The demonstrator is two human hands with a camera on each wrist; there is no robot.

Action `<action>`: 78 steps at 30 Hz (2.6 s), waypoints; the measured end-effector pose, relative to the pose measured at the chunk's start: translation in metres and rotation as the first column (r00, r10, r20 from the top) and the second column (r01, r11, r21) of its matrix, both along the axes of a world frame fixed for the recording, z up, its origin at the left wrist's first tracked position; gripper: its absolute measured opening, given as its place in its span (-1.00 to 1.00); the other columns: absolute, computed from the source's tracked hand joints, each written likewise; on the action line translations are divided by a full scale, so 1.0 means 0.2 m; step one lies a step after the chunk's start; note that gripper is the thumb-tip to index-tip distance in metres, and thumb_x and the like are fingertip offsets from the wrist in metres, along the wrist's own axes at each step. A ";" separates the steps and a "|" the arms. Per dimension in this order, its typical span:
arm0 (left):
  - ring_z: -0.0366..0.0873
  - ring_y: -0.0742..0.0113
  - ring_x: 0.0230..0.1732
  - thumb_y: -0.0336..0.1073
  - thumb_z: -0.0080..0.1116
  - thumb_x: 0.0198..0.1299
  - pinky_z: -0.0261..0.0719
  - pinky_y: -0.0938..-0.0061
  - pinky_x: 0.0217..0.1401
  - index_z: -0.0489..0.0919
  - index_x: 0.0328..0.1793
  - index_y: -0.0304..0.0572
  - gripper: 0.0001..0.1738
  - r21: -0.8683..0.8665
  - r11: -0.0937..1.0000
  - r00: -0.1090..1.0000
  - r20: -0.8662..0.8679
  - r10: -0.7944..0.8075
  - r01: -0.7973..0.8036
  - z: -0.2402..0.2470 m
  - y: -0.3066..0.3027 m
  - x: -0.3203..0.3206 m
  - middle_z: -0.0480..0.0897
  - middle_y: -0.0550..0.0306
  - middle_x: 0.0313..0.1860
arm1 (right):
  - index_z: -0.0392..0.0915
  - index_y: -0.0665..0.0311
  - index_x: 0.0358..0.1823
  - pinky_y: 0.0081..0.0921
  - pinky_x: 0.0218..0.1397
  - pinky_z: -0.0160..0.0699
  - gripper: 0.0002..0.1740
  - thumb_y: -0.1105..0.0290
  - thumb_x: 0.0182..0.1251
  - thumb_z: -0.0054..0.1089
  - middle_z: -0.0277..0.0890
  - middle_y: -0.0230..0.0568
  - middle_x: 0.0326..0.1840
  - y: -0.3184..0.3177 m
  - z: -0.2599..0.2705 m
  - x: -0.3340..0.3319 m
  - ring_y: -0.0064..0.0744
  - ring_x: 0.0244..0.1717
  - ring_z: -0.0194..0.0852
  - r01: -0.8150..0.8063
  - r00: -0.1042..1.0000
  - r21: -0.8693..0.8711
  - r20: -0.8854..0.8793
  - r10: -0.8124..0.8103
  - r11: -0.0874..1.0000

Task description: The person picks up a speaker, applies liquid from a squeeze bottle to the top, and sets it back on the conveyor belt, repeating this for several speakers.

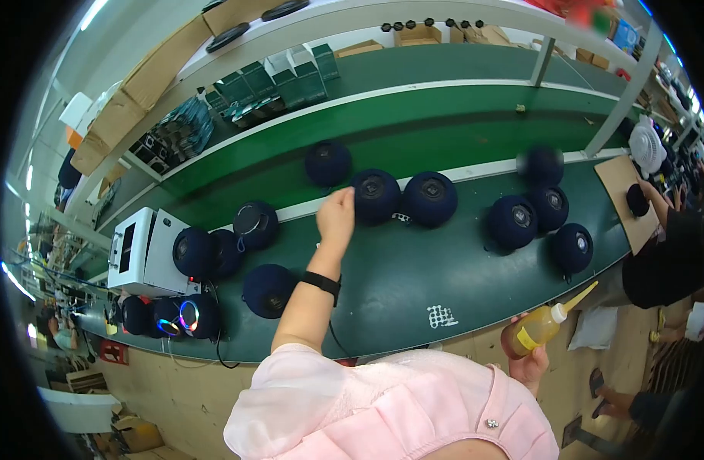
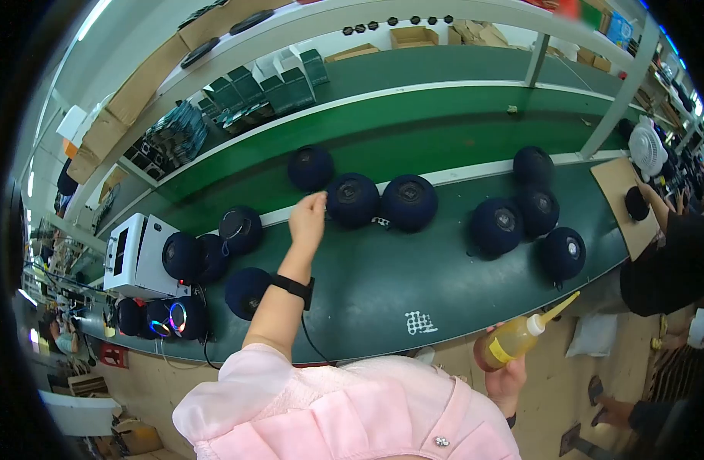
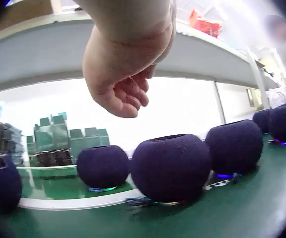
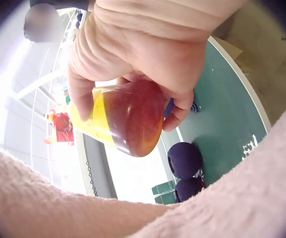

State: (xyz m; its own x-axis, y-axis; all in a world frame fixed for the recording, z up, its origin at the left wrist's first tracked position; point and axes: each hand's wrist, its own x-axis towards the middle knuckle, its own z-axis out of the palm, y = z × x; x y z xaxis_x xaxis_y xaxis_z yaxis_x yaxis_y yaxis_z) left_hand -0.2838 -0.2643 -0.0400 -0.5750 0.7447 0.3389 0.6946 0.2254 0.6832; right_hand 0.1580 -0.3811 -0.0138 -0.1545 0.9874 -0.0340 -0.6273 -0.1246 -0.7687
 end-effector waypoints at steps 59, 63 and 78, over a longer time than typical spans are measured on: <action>0.32 -0.07 0.21 0.07 0.22 -0.01 0.37 0.04 0.16 0.47 0.13 -0.15 -0.36 -0.167 0.764 0.761 -0.357 0.543 -0.623 0.08 -0.93 -0.42 0.48 -0.11 0.09 | 0.06 0.29 0.36 -0.24 0.38 0.14 -0.12 0.14 -0.01 0.20 0.19 -0.03 0.27 0.07 0.01 -0.27 -0.06 0.31 0.16 -0.319 0.947 -0.067 0.010 0.320 0.945; 0.45 0.06 0.13 0.14 0.32 -0.08 0.41 0.34 0.15 0.26 0.34 -0.32 -0.05 -0.338 0.893 0.593 0.667 0.451 -0.298 -0.05 -1.23 -0.55 0.42 -0.22 0.18 | 0.06 0.29 0.36 -0.23 0.37 0.15 -0.13 0.16 -0.01 0.18 0.19 -0.02 0.28 0.10 -0.03 -0.31 -0.05 0.31 0.16 -0.394 0.919 -0.101 -0.049 0.391 0.914; 0.52 0.11 -0.04 0.14 0.18 0.06 0.61 0.10 -0.26 0.34 0.19 -0.26 -0.27 -0.563 0.826 0.691 0.584 0.426 -0.033 -0.17 -0.83 0.32 0.49 -0.08 0.03 | 0.14 0.37 0.27 -0.25 0.25 0.32 -0.18 0.18 -0.05 0.20 0.27 0.04 0.18 0.12 -0.03 -0.38 -0.07 0.18 0.30 -0.508 0.860 -0.100 -0.096 0.500 0.855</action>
